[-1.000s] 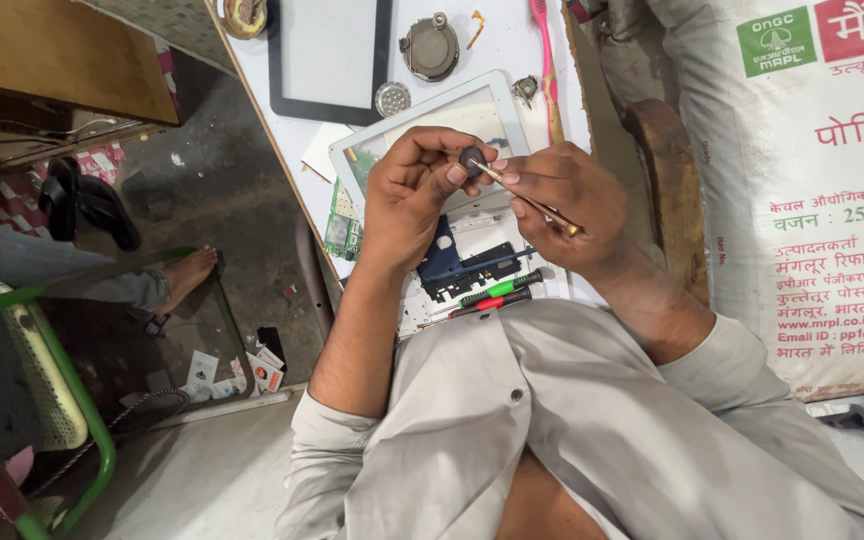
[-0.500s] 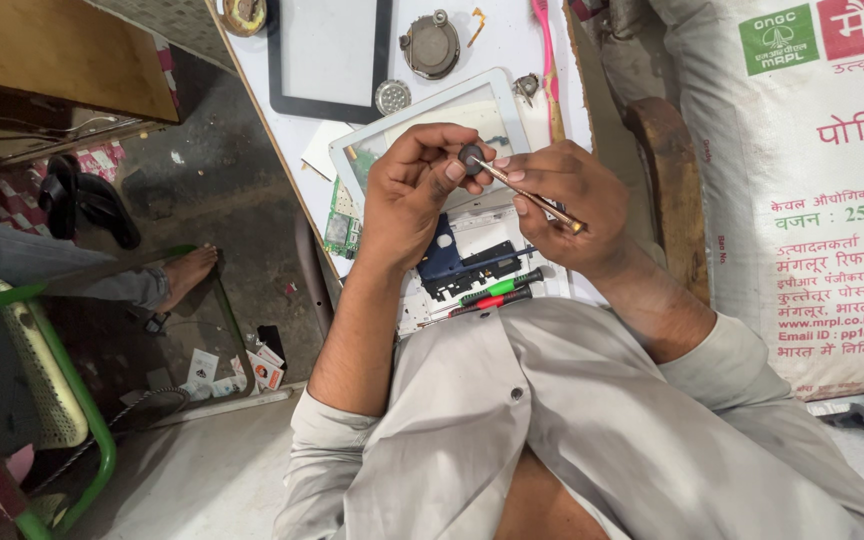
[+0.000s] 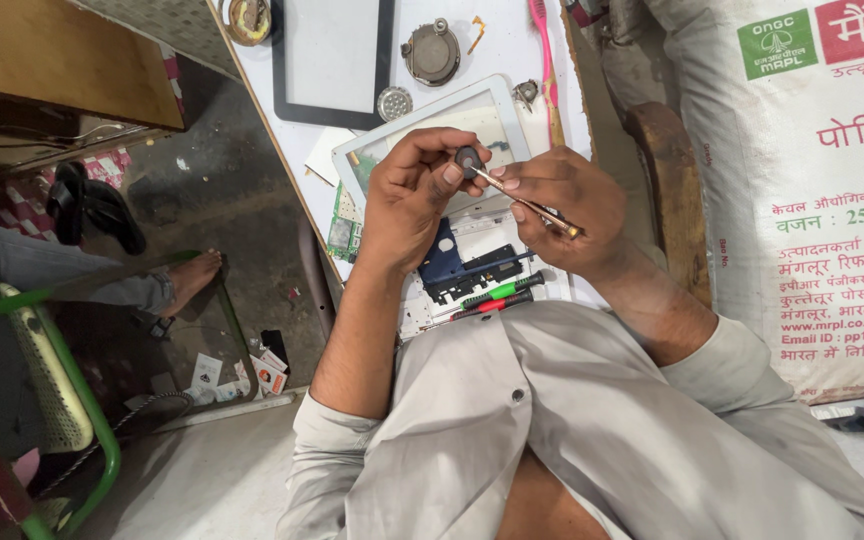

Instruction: The person sits at a cluttered repair bench and works on a small round electronic component, holding it in one hand while using a small screwdriver-like tool with the other hand to pry and work on its parts. They continue manipulating the component and tool over the disassembled phone parts on the bench.

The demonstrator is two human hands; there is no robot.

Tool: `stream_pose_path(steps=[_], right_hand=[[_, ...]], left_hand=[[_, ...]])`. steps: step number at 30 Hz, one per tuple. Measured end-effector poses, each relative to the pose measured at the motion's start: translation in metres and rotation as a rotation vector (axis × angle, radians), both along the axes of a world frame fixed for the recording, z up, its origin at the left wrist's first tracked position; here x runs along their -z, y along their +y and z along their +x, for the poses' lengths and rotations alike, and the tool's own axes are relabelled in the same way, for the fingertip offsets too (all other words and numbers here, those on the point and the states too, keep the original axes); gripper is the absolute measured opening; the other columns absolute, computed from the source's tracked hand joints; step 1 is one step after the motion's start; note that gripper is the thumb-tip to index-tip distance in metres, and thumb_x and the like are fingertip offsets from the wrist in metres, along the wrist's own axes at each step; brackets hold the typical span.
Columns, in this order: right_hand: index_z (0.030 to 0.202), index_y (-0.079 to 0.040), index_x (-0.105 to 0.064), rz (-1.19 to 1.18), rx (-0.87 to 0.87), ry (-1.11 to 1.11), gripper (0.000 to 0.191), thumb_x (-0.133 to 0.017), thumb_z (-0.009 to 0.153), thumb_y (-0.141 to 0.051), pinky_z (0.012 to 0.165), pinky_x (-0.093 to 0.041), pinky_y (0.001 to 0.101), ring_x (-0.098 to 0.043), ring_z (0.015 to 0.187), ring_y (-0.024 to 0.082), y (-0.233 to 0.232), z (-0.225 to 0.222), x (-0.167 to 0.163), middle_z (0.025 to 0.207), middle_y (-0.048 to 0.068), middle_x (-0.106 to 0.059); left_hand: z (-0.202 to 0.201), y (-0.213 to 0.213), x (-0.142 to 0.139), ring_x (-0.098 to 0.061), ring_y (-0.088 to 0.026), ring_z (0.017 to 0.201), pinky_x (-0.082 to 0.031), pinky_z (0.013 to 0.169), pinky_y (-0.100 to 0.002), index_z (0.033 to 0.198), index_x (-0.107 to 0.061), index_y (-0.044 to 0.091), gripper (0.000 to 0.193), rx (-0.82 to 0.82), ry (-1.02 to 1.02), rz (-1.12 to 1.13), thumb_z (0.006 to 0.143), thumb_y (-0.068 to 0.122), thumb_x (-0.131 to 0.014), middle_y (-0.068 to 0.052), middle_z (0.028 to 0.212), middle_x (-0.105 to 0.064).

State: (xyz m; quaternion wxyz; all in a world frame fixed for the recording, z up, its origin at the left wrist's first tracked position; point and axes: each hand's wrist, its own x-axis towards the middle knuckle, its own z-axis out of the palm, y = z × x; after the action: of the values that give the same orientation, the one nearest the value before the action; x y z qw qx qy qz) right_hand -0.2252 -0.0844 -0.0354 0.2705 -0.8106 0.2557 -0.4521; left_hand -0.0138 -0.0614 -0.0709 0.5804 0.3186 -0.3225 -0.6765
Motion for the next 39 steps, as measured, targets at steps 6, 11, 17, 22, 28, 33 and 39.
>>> stream_pose_path(steps=[6,11,17,22,28,33,39], right_hand=[[0.119,-0.004,-0.062,-0.005,0.009,0.0,0.021,-0.07,0.099,0.0,0.086,-0.06,0.0369,-0.072,0.101,0.028,0.001,0.0002,0.0,0.116,0.013,-0.072],[0.117,-0.004,-0.063,0.014,0.009,-0.009,0.02,-0.069,0.099,0.0,0.086,-0.059,0.0366,-0.072,0.101,0.027,0.0007,0.0001,-0.0013,0.116,0.013,-0.072],[0.118,-0.003,-0.063,0.016,-0.001,-0.006,0.021,-0.07,0.098,0.0,0.086,-0.059,0.0365,-0.072,0.101,0.027,0.0006,0.0011,-0.0029,0.116,0.013,-0.071],[0.118,-0.003,-0.063,0.009,-0.006,-0.009,0.022,-0.07,0.098,0.001,0.085,-0.059,0.0368,-0.071,0.101,0.027,-0.0009,0.0018,-0.0026,0.117,0.013,-0.071],[0.118,-0.003,-0.063,0.018,0.005,-0.015,0.023,-0.071,0.097,0.003,0.083,-0.058,0.0353,-0.071,0.099,0.026,-0.0005,0.0019,-0.0006,0.116,0.013,-0.072],[0.118,-0.003,-0.063,0.006,0.001,-0.016,0.023,-0.071,0.097,0.002,0.084,-0.059,0.036,-0.072,0.101,0.027,-0.0004,0.0012,-0.0003,0.116,0.012,-0.071],[0.118,-0.003,-0.063,0.004,-0.009,-0.001,0.023,-0.072,0.097,0.002,0.084,-0.059,0.0365,-0.072,0.101,0.027,-0.0001,0.0001,-0.0006,0.117,0.013,-0.072]], left_hand=[[0.0005,0.0009,0.0009,-0.069,-0.017,0.099,-0.059,0.091,-0.033,0.127,-0.062,-0.003,0.03,0.011,0.004,0.005,0.103,0.013,-0.071,-0.015,0.118,-0.071],[0.001,0.0006,-0.0001,-0.069,-0.018,0.1,-0.059,0.091,-0.033,0.127,-0.061,-0.003,0.03,0.017,0.014,-0.005,0.104,0.013,-0.071,-0.015,0.12,-0.07],[0.0007,0.0009,-0.0007,-0.069,-0.017,0.1,-0.059,0.092,-0.033,0.127,-0.061,-0.004,0.031,0.011,0.015,0.0,0.104,0.014,-0.07,-0.015,0.12,-0.071],[0.001,0.001,-0.001,-0.069,-0.017,0.099,-0.059,0.092,-0.033,0.127,-0.061,-0.004,0.03,0.01,0.001,-0.007,0.104,0.014,-0.07,-0.015,0.12,-0.072],[0.0013,0.0018,-0.0021,-0.07,-0.017,0.099,-0.059,0.091,-0.032,0.127,-0.061,-0.004,0.03,0.023,0.013,0.026,0.104,0.013,-0.069,-0.015,0.119,-0.072],[0.0015,0.0022,-0.0027,-0.069,-0.017,0.098,-0.059,0.091,-0.032,0.127,-0.061,-0.004,0.03,0.025,0.029,0.042,0.105,0.014,-0.069,-0.015,0.119,-0.071],[0.0012,0.0035,-0.003,-0.068,-0.017,0.098,-0.059,0.091,-0.032,0.128,-0.062,-0.005,0.032,0.016,0.031,0.037,0.104,0.016,-0.07,-0.015,0.119,-0.071]])
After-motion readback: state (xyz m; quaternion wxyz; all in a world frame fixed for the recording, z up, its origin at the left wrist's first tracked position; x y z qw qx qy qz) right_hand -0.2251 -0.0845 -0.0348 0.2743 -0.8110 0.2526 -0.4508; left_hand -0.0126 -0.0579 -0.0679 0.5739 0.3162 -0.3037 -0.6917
